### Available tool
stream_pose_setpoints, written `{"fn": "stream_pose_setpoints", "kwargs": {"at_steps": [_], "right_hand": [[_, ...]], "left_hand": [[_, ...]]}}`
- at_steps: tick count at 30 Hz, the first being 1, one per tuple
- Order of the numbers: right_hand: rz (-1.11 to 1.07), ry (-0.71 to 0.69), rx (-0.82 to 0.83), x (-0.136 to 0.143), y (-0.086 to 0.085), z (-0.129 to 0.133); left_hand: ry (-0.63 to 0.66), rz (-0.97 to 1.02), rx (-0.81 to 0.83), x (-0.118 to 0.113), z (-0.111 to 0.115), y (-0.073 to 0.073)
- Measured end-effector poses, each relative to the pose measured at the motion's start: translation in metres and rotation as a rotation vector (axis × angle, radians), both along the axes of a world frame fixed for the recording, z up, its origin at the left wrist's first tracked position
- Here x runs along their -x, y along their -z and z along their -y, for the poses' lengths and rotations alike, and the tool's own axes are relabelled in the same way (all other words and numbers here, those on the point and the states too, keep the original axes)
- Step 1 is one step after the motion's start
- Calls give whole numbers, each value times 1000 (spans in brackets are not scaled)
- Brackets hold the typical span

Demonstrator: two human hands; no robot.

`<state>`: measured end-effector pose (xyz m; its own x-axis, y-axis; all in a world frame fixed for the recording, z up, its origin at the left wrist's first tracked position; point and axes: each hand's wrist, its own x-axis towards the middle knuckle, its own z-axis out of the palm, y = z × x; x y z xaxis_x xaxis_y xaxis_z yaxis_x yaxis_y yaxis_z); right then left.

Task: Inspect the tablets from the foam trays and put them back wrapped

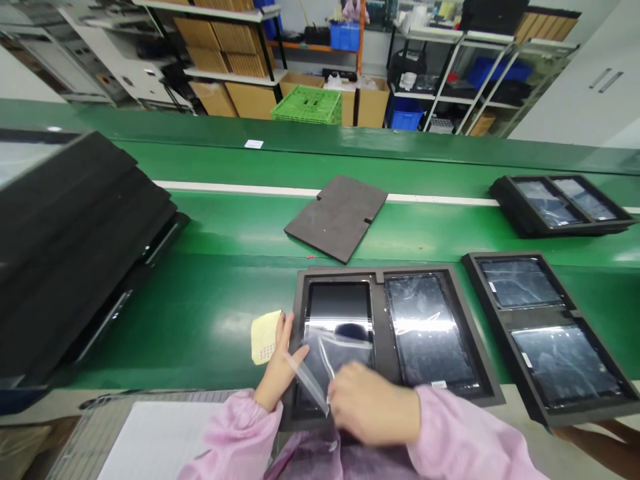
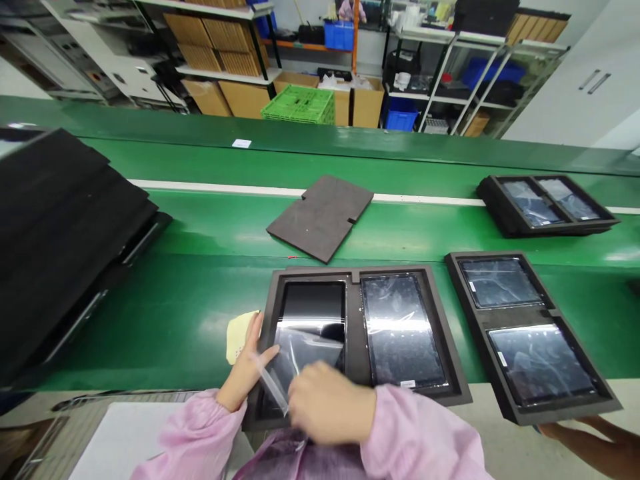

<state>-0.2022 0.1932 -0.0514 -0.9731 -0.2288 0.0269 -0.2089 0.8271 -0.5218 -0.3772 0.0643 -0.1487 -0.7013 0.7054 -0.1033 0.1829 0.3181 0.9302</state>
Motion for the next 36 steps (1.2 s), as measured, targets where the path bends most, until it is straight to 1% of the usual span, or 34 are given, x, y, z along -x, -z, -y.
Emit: {"fn": "stream_pose_setpoints", "kwargs": {"at_steps": [1,2,3,4,5,6,7,8,9,11,13,14,16,18,19,20,23,24,25,26,27,29,30,32,33,34,35,36], "right_hand": [[-26,-53,153,-13,-5,9],[-65,-45,304,-24,-8,13],[-121,77,405,-33,-9,11],[-174,242,436,-41,-5,5],[-217,402,390,-48,1,-4],[-238,522,281,-52,10,-12],[-235,550,152,-56,20,-19],[-217,515,36,-59,30,-23],[-188,423,-43,-61,39,-24],[-144,242,-97,-64,51,-18],[-137,147,-128,-62,53,-10],[-147,127,-159,-59,51,-9],[-183,136,-248,-49,45,-13],[-235,188,-309,-33,40,-25],[-250,235,-296,-24,40,-34],[-243,308,-231,-13,40,-43],[-123,598,92,22,46,-72],[-76,673,174,32,48,-79],[-44,721,224,38,49,-85],[-29,740,245,41,49,-88],[-23,735,250,40,48,-89],[-8,685,271,26,41,-85],[3,618,274,14,37,-81],[51,403,247,-14,27,-75],[81,297,217,-28,22,-77],[98,229,170,-41,18,-82],[91,241,94,-52,14,-93],[61,336,-1,-61,11,-108]], "left_hand": [[31,-22,-23,1,3,3],[63,-27,-42,2,6,6],[86,-17,-56,3,8,8],[95,-3,-64,6,8,10],[87,7,-64,9,7,12],[72,5,-57,12,3,12],[51,-11,-50,17,-3,12],[29,-38,-45,21,-10,10],[15,-65,-42,26,-18,8],[15,-81,-46,34,-35,0],[35,-38,-40,39,-48,-8],[41,1,-27,40,-52,-11],[28,74,-2,39,-56,-16],[6,118,28,37,-55,-19],[0,130,45,36,-55,-19],[-3,134,66,36,-54,-20],[0,121,144,35,-54,-23],[1,119,167,35,-54,-25],[3,121,185,35,-54,-26],[4,126,197,34,-54,-27],[4,133,204,34,-54,-29],[-4,156,212,34,-54,-30],[-13,170,213,34,-53,-29],[-34,202,213,36,-52,-28],[-50,201,218,37,-52,-27],[-78,163,236,37,-52,-28],[-120,74,258,35,-54,-29],[-169,-63,277,29,-55,-31]]}}
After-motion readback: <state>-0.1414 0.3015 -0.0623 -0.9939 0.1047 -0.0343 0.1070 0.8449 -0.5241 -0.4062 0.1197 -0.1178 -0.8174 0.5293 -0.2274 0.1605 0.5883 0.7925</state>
